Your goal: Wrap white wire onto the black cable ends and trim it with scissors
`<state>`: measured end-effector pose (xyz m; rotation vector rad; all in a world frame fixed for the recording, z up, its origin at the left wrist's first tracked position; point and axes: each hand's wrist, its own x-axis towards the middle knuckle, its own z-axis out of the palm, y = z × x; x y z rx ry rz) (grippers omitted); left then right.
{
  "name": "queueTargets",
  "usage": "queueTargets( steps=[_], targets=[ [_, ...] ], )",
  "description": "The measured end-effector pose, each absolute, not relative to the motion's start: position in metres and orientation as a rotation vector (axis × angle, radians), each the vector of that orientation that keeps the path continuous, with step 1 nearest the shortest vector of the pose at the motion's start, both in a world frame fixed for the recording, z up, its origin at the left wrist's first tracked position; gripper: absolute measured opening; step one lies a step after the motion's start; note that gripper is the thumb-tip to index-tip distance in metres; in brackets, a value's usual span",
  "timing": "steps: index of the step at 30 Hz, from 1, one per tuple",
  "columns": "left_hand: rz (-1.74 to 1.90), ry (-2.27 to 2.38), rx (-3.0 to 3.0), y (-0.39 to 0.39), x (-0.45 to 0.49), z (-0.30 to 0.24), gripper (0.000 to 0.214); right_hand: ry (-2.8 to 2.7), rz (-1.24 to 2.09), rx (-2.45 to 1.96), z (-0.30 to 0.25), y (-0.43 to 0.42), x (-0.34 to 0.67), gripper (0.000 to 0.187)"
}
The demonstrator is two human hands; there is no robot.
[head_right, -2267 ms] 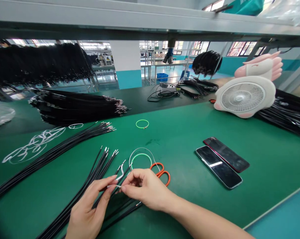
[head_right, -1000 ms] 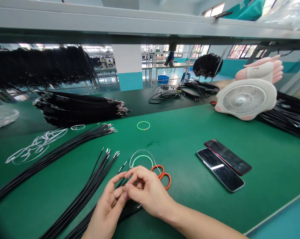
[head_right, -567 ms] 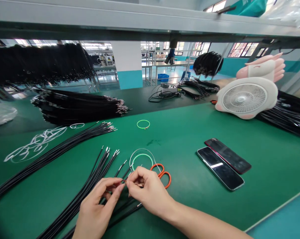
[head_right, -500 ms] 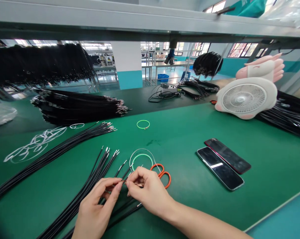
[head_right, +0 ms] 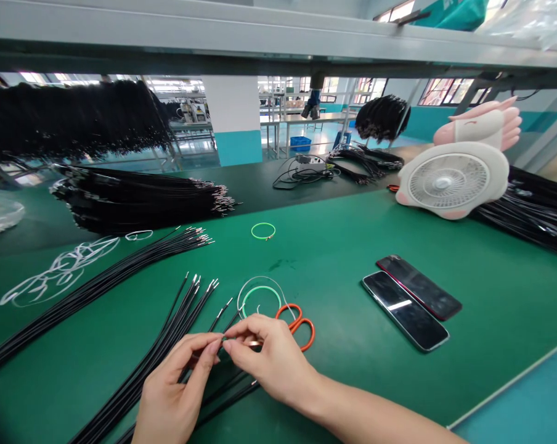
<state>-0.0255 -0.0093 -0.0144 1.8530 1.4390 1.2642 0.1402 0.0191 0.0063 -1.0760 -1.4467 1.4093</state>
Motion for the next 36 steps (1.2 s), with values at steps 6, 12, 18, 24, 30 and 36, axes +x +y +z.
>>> queueTargets(
  steps=[6, 12, 18, 24, 30, 36],
  targets=[
    [1.075, 1.735, 1.934, -0.006, -0.029, -0.024, 0.022, -1.31, 1.39, -1.122, 0.012, 0.029, 0.148, 0.022],
    [0.773, 1.915, 2.176, -0.001, -0.03, -0.032, 0.018, -1.228, 1.477, -1.186, 0.015, 0.038, 0.158, 0.024],
    [1.037, 1.83, 1.69, -0.018, -0.015, -0.018, 0.028, -1.159, 1.706, -1.103, 0.005, 0.027, 0.148, 0.027],
    [1.103, 1.676, 1.396, -0.021, -0.01, -0.015, 0.036, -1.039, 1.75, -0.925, 0.001, 0.023, 0.133, 0.027],
    [1.157, 1.624, 1.289, -0.019, -0.006, -0.016, 0.036, -1.01, 1.653, -1.013, 0.008, 0.028, 0.137, 0.028],
    [1.292, 1.581, 1.332, -0.018, 0.002, -0.011, 0.029, -0.874, 1.521, -1.061, 0.014, 0.021, 0.14, 0.029]
  ],
)
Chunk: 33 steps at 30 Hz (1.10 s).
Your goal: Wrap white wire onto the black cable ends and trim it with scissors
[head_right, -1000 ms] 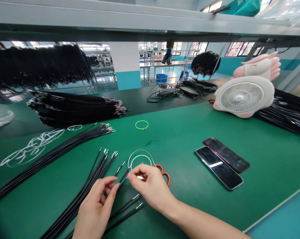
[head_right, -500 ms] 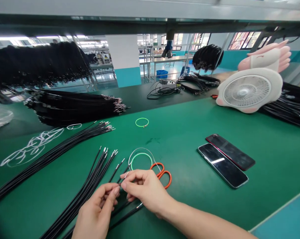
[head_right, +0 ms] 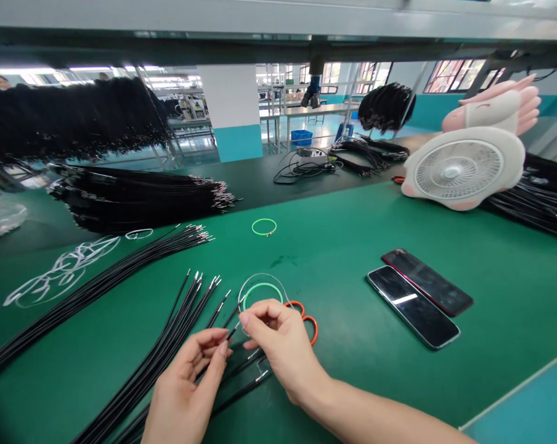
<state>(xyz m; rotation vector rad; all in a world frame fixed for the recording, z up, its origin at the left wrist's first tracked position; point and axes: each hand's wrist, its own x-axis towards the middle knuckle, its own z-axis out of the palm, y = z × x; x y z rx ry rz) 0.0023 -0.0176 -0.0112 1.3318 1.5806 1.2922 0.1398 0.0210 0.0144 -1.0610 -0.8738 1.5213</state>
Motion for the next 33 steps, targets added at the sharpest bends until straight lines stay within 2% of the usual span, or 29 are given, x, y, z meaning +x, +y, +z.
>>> queueTargets(
  steps=[22, 33],
  targets=[
    [1.32, 1.572, 1.731, -0.017, -0.007, -0.014, 0.015, -0.8, 1.645, -1.005, 0.004, 0.007, 0.126, 0.025],
    [1.287, 1.532, 1.812, -0.02, -0.006, -0.011, 0.018, -0.794, 1.657, -0.991, 0.006, 0.007, 0.126, 0.024]
  ],
)
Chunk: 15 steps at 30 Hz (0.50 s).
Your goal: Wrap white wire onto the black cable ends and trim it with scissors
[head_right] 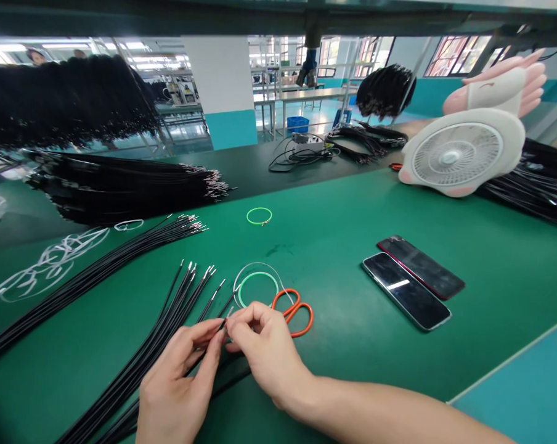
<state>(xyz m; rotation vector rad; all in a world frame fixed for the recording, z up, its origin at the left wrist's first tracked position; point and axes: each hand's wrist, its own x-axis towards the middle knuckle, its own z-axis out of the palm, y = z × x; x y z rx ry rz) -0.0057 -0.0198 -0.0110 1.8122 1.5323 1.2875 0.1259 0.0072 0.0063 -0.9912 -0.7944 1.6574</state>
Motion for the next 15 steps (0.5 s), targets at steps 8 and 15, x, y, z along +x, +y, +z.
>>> queueTargets(
  steps=[8, 15],
  targets=[
    [1.309, 1.516, 1.879, -0.0203, -0.0041, -0.0073, 0.02, -0.841, 1.636, -1.002, 0.0051, 0.0093, 0.1265, 0.021],
    [1.316, 1.529, 1.791, -0.0207, -0.0029, -0.0104, 0.018, -0.864, 1.634, -1.001, 0.0037, 0.012, 0.1278, 0.016]
  ],
)
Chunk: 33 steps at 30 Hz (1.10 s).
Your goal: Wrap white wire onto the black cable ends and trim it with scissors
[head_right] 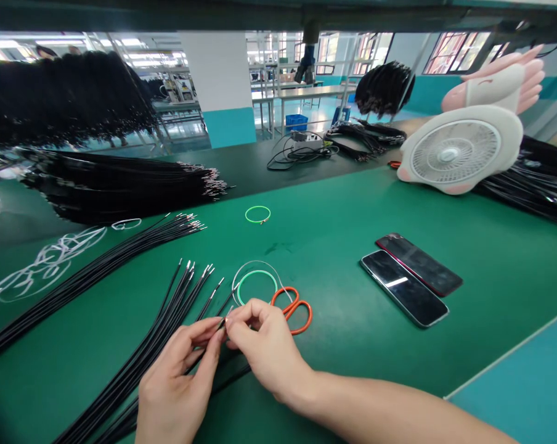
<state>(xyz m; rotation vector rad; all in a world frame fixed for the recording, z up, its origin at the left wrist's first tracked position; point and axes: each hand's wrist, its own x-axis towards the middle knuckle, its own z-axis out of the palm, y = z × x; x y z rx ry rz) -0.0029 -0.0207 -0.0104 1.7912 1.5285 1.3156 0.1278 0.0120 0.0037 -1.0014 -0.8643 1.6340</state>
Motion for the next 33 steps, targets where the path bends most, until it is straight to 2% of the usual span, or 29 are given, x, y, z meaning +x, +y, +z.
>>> queueTargets(
  steps=[15, 24, 30, 33],
  targets=[
    [1.305, 1.525, 1.891, -0.021, -0.003, -0.01, 0.021, -0.875, 1.64, -0.999, 0.004, 0.012, 0.128, 0.011],
    [1.335, 1.488, 2.001, -0.021, -0.004, -0.005, 0.028, -0.862, 1.637, -1.014, 0.001, 0.012, 0.127, 0.019],
    [1.258, 1.456, 1.462, -0.017, -0.007, -0.011, 0.022, -0.967, 1.581, -1.004, -0.005, 0.014, 0.128, 0.02],
    [1.199, 1.445, 1.137, -0.013, -0.003, -0.005, 0.026, -1.059, 1.539, -1.008, -0.007, 0.016, 0.129, 0.021]
  ],
)
